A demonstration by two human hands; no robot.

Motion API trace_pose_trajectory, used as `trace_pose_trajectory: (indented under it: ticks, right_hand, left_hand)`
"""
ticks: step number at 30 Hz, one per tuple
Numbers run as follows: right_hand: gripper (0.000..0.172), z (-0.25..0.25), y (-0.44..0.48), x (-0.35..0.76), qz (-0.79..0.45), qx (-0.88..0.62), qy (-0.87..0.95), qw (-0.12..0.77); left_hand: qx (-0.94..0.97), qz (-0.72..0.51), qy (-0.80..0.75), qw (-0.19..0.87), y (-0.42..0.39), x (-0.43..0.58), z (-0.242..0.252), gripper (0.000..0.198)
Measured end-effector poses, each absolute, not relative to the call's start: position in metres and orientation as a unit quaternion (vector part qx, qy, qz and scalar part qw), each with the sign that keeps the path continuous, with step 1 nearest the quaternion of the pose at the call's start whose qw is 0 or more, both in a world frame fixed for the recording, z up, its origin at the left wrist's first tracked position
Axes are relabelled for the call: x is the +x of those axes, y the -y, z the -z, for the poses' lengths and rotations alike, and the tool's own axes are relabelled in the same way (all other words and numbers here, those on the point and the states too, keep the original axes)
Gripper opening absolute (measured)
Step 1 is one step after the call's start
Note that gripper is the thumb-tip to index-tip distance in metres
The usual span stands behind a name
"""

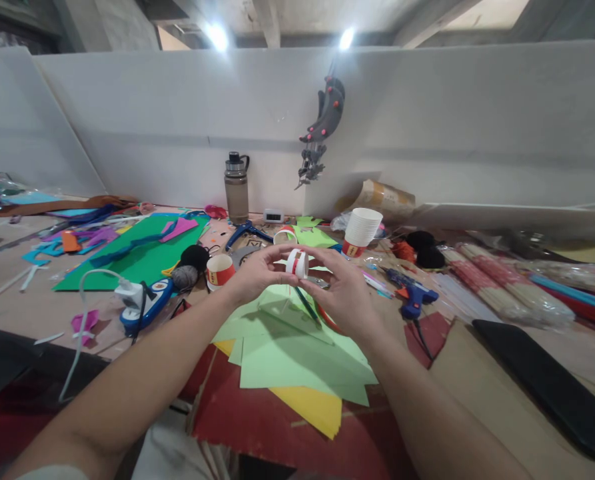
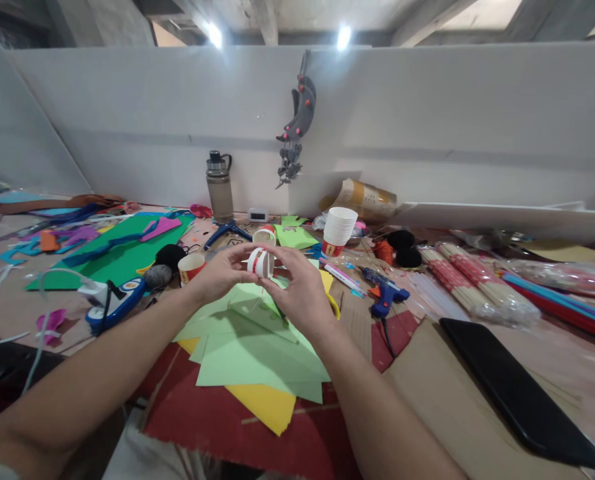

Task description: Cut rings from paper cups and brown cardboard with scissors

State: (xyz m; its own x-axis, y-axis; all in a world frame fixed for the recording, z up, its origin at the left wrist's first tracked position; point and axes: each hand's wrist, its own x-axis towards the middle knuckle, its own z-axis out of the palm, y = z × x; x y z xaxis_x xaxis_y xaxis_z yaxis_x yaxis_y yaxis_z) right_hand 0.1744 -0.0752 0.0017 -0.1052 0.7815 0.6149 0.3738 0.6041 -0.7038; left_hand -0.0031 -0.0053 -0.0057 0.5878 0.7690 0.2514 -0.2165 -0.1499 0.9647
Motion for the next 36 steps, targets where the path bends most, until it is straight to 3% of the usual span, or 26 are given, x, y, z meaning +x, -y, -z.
trace_pose_trajectory:
  ticks: [19,27,36]
  right_hand:
    - [0.046,0.0052,0.0724,0.1733,-0.172,-0.428,0.697,0.549]
    - [0.048,0.0011,0.0737,0.1755,-0.055,-0.445,0.729,0.517]
    - [0.048,0.0022,0.0734,0.1748,-0.059,-0.455,0.728,0.510]
  left_hand:
    - [0.657,-0.397,-0.229,0.598,0.0096,-0.0018,0.0019,0.065]
    - [0.668,-0.388,-0.234,0.590,0.0127,-0.0010,0.0018,0.062]
    - [0.659,-0.376,-0.234,0.608,0.0126,0.0000,0.0017,0.062]
